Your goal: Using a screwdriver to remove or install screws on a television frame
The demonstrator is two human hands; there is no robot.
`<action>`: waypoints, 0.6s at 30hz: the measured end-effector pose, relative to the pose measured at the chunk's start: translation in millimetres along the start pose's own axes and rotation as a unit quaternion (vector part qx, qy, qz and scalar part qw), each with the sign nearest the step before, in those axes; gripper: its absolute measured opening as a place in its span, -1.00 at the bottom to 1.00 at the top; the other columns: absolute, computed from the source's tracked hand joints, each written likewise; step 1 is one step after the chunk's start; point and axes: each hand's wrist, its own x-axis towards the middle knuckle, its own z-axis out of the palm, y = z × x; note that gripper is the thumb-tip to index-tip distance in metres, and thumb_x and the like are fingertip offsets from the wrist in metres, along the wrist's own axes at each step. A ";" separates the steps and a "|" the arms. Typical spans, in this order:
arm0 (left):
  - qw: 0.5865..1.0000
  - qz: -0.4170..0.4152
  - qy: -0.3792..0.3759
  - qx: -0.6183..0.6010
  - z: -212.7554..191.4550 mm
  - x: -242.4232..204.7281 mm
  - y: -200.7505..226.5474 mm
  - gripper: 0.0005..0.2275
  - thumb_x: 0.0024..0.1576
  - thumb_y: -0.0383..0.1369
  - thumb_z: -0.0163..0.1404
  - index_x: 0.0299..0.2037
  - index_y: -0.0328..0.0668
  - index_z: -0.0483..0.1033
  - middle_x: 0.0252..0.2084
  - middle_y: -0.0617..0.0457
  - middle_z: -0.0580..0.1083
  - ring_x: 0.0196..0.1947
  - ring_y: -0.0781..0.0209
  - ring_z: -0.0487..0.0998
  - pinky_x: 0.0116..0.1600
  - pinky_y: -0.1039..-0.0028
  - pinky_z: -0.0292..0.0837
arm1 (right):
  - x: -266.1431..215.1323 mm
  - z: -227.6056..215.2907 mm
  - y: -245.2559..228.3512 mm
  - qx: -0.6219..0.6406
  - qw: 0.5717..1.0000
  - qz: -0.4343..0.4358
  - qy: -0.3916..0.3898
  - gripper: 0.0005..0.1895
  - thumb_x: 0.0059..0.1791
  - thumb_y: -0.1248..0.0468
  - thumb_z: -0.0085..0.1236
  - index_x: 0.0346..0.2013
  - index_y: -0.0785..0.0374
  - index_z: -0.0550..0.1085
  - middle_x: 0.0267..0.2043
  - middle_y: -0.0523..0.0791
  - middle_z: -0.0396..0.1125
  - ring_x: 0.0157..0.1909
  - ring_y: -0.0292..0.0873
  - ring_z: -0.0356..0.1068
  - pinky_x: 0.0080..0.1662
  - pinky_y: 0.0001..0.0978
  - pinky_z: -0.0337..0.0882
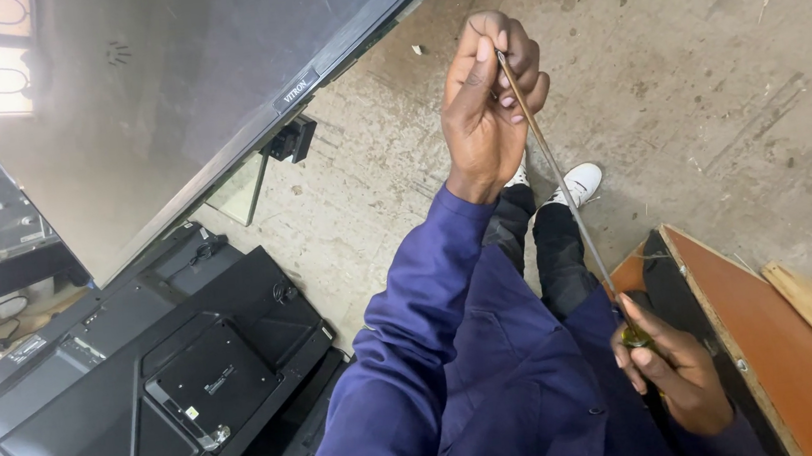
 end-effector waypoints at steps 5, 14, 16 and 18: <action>0.999 -0.004 -0.032 0.021 -5.0 3.2 3.1 -0.88 0.27 -0.33 -0.17 -0.25 -0.17 0.22 -0.40 0.13 0.10 -0.56 0.50 -0.04 -0.53 0.73 -0.15 | -0.3 -6.1 -4.4 0.025 0.999 0.021 -0.006 -0.39 0.02 0.20 -0.09 0.38 0.17 0.13 -0.44 -0.07 0.28 -0.62 -0.29 0.17 -0.47 -0.52 0.27; 0.999 -0.032 -0.003 0.000 -25.3 12.8 4.8 -0.88 0.27 -0.33 -0.12 -0.22 -0.20 0.27 -0.49 0.17 0.08 -0.58 0.51 -0.05 -0.57 0.74 -0.13 | 1.3 -10.9 -27.7 0.155 0.985 0.073 0.020 -0.69 -0.12 0.45 0.10 -0.11 0.33 0.28 -0.27 0.12 0.26 -0.60 -0.20 0.28 -0.72 -0.59 0.26; 0.999 -0.030 0.017 -0.027 -34.2 15.9 2.7 -0.88 0.30 -0.34 -0.14 -0.19 -0.23 0.31 -0.49 0.17 0.07 -0.59 0.51 -0.04 -0.58 0.74 -0.13 | 7.4 5.9 -34.8 0.044 0.992 0.070 0.091 -0.67 -0.13 0.47 0.09 -0.08 0.41 0.33 -0.26 0.14 0.37 -0.55 -0.16 0.36 -0.65 -0.54 0.35; 0.997 -0.028 0.036 -0.055 -42.9 18.4 -0.5 -0.87 0.32 -0.36 -0.17 -0.17 -0.26 0.35 -0.50 0.18 0.06 -0.60 0.50 -0.04 -0.59 0.73 -0.13 | 14.2 18.5 -45.6 -0.066 0.982 0.068 0.161 -0.64 -0.15 0.50 0.08 -0.05 0.49 0.39 -0.25 0.15 0.47 -0.49 -0.13 0.44 -0.58 -0.49 0.43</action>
